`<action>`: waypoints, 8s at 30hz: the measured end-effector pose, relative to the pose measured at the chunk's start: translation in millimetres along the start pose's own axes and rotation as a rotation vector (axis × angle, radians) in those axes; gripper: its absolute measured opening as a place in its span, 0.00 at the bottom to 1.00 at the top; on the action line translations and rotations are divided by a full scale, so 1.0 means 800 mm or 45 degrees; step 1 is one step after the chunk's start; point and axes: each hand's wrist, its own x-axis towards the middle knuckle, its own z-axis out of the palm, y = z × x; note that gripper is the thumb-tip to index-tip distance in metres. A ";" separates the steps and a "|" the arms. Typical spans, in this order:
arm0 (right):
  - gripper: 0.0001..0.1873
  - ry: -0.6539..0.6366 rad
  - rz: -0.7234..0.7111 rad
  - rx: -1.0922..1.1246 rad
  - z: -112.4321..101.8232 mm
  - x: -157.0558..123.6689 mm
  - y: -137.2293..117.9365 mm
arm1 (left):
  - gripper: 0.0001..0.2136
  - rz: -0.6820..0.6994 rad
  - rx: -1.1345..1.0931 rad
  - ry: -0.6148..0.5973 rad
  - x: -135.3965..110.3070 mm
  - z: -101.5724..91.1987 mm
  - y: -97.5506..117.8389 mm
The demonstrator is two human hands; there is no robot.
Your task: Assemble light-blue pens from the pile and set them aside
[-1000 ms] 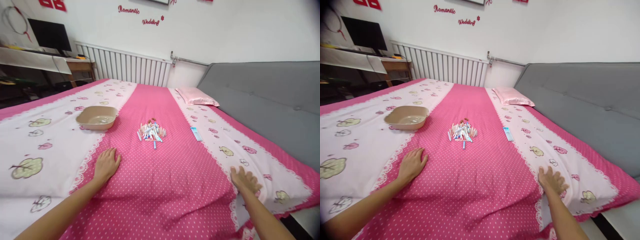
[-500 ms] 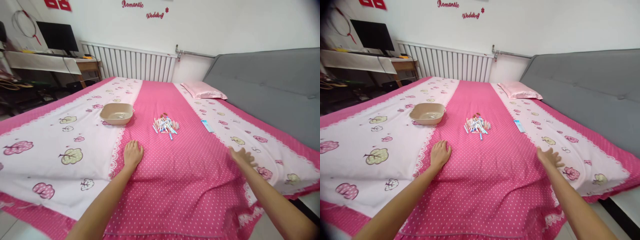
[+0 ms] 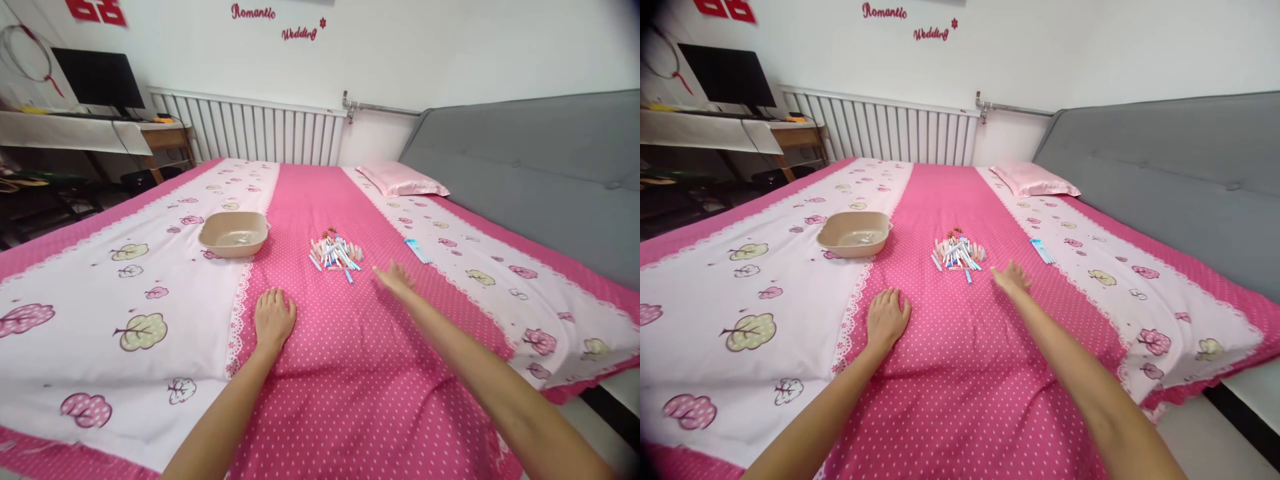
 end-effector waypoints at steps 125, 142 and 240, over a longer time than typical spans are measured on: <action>0.12 -0.426 -0.867 1.487 -0.003 0.069 -0.138 | 0.05 -0.108 -1.278 -0.116 0.209 0.090 0.086; 0.31 0.341 -1.246 1.203 0.019 0.049 -0.147 | 0.05 0.006 -1.254 -0.114 0.206 0.093 0.087; 0.29 -0.415 -0.774 1.323 -0.005 0.074 -0.133 | 0.07 -0.024 -1.640 -0.615 0.203 0.065 0.097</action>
